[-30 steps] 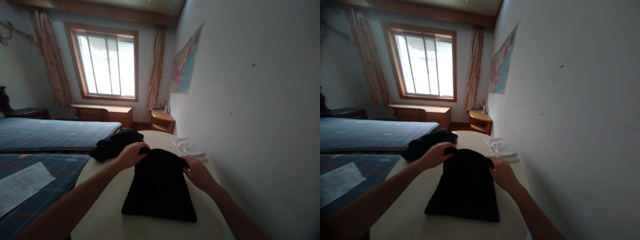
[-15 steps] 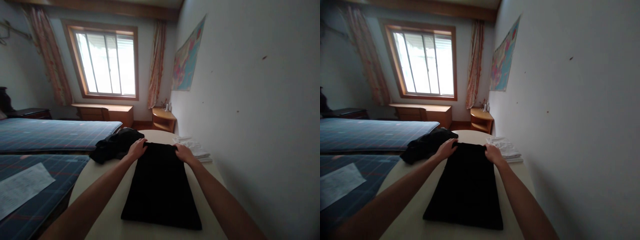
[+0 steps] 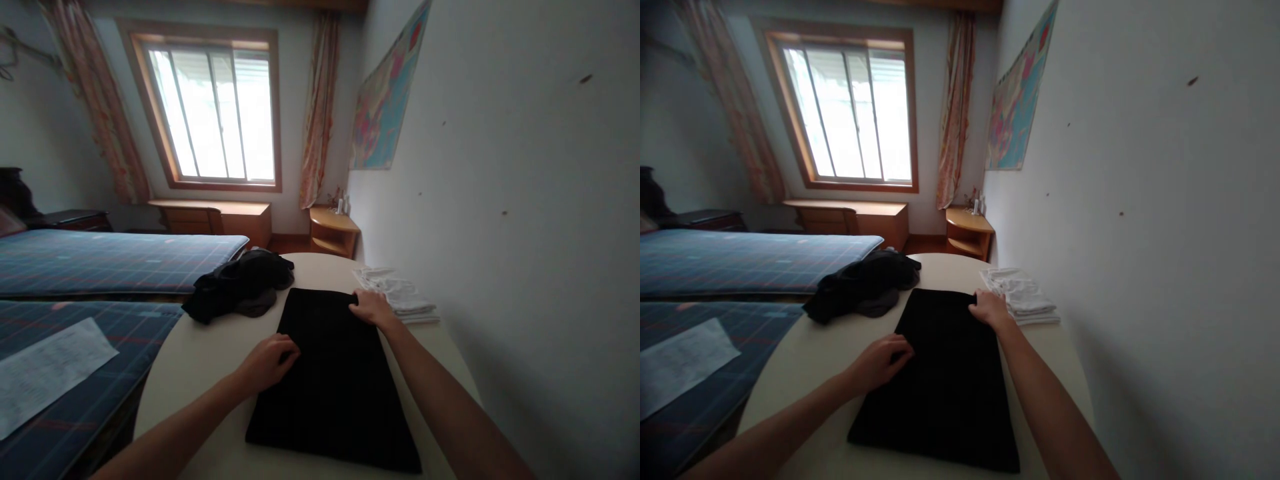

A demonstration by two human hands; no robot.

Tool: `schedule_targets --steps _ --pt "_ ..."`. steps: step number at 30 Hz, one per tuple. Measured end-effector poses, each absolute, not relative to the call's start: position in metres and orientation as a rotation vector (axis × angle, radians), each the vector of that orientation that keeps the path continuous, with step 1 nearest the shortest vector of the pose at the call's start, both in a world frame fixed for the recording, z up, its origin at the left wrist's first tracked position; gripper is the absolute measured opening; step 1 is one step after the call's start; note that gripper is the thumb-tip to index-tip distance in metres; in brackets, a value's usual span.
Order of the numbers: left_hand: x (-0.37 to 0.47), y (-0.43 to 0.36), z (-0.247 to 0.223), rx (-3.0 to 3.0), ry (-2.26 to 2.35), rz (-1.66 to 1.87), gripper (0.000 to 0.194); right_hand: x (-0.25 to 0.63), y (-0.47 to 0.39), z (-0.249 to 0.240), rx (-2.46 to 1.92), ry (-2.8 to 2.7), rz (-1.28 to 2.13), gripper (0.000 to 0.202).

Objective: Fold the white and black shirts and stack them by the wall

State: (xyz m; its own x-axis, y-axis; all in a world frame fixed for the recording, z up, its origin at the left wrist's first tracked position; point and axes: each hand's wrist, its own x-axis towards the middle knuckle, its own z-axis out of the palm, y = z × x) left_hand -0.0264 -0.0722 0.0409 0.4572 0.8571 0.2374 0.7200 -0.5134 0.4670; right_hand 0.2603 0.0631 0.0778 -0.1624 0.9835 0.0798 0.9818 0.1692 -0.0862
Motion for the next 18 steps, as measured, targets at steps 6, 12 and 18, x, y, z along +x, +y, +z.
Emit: schedule_targets --steps 6,12,18 --pt "-0.033 -0.073 0.037 2.309 1.374 0.834 0.018 0.224 0.078 0.077 -1.906 -2.372 -0.020 0.059" --pt "-0.044 -0.071 0.036 2.308 1.324 0.822 0.019 0.181 0.090 0.059 -1.857 -2.406 0.180 0.074" --pt "-0.048 -0.067 0.029 2.341 1.203 0.820 0.019 0.169 0.091 0.044 -1.861 -2.319 0.046 0.060"
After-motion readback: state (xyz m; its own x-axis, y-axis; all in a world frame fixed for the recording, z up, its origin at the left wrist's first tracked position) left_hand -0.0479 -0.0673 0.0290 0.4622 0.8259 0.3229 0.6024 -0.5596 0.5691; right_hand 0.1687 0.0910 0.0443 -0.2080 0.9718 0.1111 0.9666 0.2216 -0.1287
